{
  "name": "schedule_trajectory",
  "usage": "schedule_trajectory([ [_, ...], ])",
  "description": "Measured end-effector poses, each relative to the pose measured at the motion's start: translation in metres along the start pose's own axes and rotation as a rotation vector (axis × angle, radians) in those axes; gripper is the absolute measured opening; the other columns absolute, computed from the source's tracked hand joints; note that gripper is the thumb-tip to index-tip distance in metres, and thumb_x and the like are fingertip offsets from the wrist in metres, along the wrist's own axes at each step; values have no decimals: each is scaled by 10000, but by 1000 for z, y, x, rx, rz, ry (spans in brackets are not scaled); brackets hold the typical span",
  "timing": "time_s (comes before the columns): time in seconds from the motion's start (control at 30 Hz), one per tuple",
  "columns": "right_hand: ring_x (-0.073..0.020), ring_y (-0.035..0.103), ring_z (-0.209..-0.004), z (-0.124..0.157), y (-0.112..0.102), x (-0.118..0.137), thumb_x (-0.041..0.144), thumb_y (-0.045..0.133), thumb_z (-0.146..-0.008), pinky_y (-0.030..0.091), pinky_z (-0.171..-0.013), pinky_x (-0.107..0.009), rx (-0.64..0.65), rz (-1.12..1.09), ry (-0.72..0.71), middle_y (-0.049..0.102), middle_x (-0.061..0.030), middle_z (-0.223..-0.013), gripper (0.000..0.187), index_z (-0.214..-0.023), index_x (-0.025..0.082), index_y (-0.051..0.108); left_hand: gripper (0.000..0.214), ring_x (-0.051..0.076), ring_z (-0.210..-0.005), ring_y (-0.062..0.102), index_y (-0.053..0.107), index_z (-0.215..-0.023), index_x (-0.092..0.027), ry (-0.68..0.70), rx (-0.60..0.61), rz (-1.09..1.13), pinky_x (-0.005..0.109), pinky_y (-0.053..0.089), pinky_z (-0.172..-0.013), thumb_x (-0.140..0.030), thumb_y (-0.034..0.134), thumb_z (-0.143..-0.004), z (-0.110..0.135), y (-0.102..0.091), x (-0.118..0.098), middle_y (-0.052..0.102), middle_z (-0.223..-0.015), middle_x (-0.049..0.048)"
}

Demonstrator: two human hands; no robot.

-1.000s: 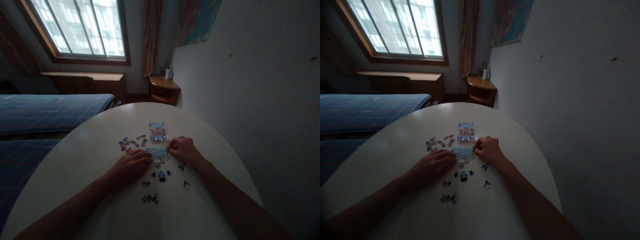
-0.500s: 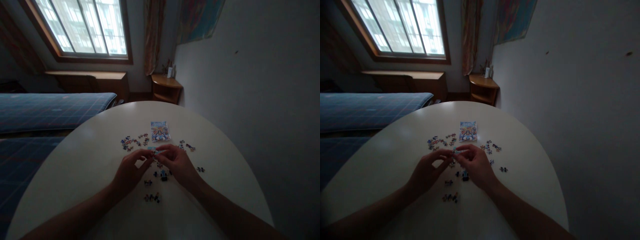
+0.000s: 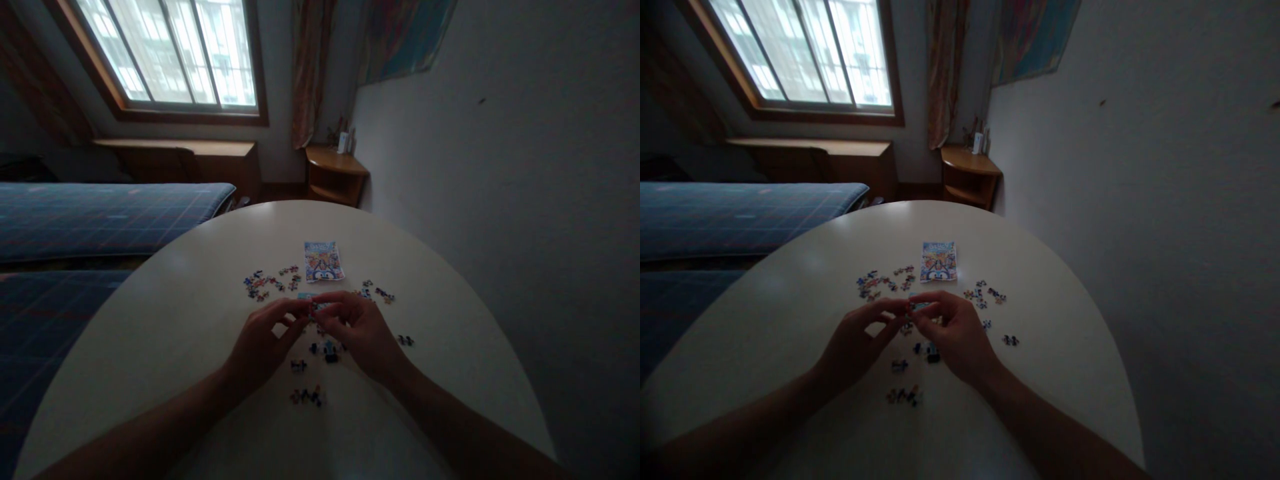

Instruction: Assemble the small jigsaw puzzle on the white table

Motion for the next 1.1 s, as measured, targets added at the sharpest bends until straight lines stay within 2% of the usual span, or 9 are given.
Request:
schedule_trajectory([
  [0.27,-152,627,-592,1,-1,8,305,735,-775,399,-487,-260,5,101,-18,755,-22,-774,265,-1034,251,714,231,143,-742,691,685,-1136,-237,17,23,-16,253,601,-658,-229,574,-934,1,1,-2,738,-983,55],
  [0.37,-172,665,-645,2,-2,13,298,751,-768,441,-540,-287,-16,154,-55,760,-17,-796,293,-1055,261,701,248,159,-783,688,695,-1148,-249,59,28,-30,273,592,-681,-219,555,-945,1,1,-5,731,-952,57],
  [0.47,-196,703,-740,3,-1,15,293,759,-772,482,-603,-306,-23,201,-94,761,-13,-821,236,-1001,267,709,251,163,-788,683,717,-1119,-261,93,39,-50,278,581,-689,-204,537,-954,0,2,-8,730,-914,55],
  [0.63,-198,714,-821,4,-5,16,290,783,-756,543,-715,-335,-73,184,-143,753,-23,-873,208,-941,245,699,251,170,-834,692,716,-1119,-250,75,29,-67,288,577,-728,-184,551,-941,0,0,-7,735,-957,64],
  [0.9,-165,702,-765,5,-8,22,306,796,-751,558,-727,-308,-106,238,-204,742,-14,-817,187,-872,216,685,228,134,-768,677,707,-1099,-210,97,6,-41,243,591,-678,-152,579,-920,1,-2,-13,726,-942,53],
  [1.1,-163,702,-761,6,-6,26,309,792,-753,558,-726,-301,-104,248,-225,742,-10,-812,182,-858,216,676,206,150,-818,692,713,-1087,-205,134,-17,-65,256,593,-722,-160,584,-933,1,-5,-16,729,-941,55],
])
Point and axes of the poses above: each hand's wrist, its own z-axis away from the middle knuckle, its own y-axis out of the palm, x = y × z, the point moved 10 cm from there along -z, towards the middle knuckle
